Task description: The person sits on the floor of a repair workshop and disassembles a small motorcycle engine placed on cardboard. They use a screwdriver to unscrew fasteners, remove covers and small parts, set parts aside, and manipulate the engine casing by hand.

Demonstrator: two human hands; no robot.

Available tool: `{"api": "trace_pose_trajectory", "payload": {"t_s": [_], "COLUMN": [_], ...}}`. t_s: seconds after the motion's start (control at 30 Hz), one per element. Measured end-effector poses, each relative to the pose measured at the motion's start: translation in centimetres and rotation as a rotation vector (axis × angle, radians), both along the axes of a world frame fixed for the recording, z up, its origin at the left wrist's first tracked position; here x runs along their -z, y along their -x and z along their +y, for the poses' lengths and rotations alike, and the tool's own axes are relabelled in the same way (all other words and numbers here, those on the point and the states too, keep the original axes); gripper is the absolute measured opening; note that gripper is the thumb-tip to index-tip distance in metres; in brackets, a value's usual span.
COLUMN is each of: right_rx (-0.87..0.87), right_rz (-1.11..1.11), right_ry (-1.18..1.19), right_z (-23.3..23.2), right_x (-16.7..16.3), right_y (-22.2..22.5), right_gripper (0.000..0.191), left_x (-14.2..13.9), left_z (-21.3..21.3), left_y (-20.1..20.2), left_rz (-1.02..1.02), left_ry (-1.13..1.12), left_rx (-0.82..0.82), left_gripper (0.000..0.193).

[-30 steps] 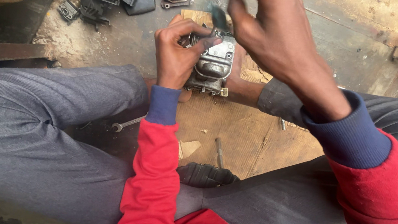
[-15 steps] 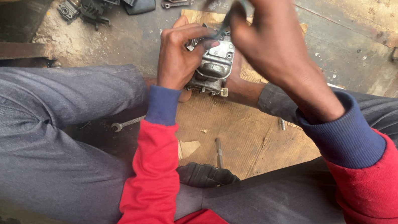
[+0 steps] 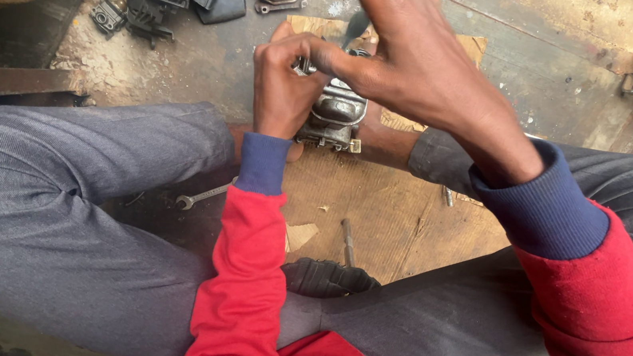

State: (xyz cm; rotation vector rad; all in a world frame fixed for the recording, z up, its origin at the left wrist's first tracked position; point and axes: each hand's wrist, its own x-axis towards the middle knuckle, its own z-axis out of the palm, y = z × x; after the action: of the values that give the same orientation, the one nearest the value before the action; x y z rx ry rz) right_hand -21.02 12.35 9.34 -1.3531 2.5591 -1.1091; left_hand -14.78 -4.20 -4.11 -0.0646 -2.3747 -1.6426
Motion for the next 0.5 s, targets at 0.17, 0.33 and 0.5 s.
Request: {"api": "trace_pose_trajectory", "payload": {"t_s": [0.17, 0.33, 0.5], "right_rx": [-0.002, 0.133, 0.136], "right_rz": [-0.219, -0.291, -0.092], "right_ry": [-0.04, -0.08, 0.118], "right_z": [-0.4, -1.1, -1.4], "right_x": [0.7, 0.8, 0.5], "right_y": [0.0, -0.5, -0.4], "right_gripper": [0.066, 0.039, 0.032], "left_x": [0.3, 1.4, 2.7], "left_z": [0.7, -0.8, -1.0], "left_y": [0.2, -0.3, -0.4], "left_rz": [-0.052, -0.191, -0.104], "left_ry": [0.02, 0.108, 0.113], "left_rx": [-0.072, 0.074, 0.098], "left_gripper": [0.028, 0.032, 0.018]}}
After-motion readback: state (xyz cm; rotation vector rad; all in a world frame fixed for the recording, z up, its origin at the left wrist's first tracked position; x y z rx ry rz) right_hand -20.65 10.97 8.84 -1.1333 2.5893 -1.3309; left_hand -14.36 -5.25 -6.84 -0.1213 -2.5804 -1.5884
